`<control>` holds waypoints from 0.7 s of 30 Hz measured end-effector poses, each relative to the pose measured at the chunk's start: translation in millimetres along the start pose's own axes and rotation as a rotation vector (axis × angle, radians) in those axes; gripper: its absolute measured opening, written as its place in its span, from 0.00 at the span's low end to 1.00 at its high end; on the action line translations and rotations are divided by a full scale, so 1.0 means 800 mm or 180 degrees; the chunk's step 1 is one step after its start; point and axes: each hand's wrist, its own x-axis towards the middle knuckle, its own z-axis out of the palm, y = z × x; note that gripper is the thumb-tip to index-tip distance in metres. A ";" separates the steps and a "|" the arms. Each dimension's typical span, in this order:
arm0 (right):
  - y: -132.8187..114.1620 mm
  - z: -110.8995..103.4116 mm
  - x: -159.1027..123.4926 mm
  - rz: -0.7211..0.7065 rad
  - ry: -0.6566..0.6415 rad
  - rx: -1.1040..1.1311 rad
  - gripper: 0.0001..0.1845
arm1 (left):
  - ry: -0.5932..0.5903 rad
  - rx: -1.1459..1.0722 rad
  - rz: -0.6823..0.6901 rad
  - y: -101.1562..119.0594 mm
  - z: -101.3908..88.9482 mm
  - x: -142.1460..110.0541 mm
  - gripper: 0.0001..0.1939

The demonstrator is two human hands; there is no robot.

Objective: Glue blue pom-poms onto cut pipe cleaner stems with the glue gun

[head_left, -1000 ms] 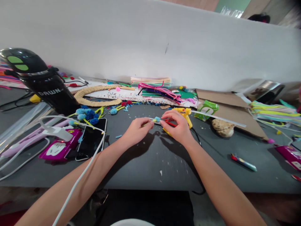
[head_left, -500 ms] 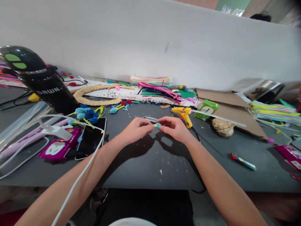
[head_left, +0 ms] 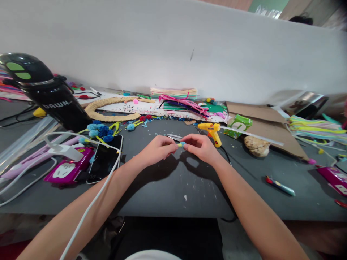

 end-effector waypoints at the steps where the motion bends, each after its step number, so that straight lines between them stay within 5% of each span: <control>1: 0.000 0.000 0.000 -0.0002 0.0013 -0.0005 0.11 | 0.0002 0.0001 -0.0001 0.000 0.000 0.000 0.18; 21: -0.002 -0.003 -0.002 -0.0025 -0.0016 -0.0069 0.11 | 0.0034 -0.0059 -0.0077 0.002 0.000 -0.001 0.18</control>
